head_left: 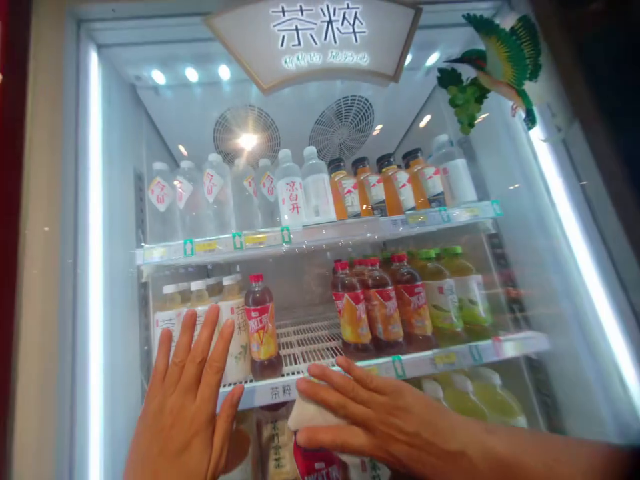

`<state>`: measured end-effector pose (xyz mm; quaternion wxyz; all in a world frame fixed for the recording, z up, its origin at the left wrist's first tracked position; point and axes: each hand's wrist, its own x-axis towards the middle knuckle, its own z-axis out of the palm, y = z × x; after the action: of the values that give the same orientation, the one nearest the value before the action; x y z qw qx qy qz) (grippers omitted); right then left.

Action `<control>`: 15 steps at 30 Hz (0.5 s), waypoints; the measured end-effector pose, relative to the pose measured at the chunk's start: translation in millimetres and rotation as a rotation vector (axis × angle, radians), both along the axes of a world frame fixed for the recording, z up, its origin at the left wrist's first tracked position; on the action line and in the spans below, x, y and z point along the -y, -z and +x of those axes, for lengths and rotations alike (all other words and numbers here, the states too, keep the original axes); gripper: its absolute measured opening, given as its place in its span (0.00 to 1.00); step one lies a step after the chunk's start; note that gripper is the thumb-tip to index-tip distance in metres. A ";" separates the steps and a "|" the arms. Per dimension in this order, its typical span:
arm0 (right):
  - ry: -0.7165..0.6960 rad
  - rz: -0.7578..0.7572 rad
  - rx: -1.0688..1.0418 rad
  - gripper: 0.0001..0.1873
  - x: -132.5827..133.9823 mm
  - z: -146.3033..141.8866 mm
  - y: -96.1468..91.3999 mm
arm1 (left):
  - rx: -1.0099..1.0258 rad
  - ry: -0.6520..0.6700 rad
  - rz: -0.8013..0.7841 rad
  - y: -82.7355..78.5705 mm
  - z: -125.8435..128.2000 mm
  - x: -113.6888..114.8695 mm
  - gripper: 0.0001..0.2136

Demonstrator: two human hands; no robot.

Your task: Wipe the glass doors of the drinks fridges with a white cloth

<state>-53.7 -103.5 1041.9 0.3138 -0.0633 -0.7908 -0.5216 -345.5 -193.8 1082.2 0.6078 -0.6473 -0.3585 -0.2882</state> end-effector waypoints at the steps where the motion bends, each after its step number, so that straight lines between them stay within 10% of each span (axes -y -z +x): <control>1: -0.001 0.041 0.048 0.46 0.2 -3.8 -11.9 | -0.010 -0.020 0.012 -5.4 -5.5 -0.2 0.35; 9: -0.133 0.017 -0.003 0.56 16.6 -77.4 -106.6 | 0.081 -0.048 0.034 -62.4 -53.1 4.6 0.34; 15: -0.122 0.009 -0.124 0.52 25.4 -122.5 -158.1 | 0.080 -0.006 0.002 -69.6 -88.1 12.9 0.36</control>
<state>-176.2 -129.0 1200.0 0.3937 -0.0459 -0.7698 -0.5002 -433.6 -206.7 1151.8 0.5946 -0.6336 -0.3841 -0.3122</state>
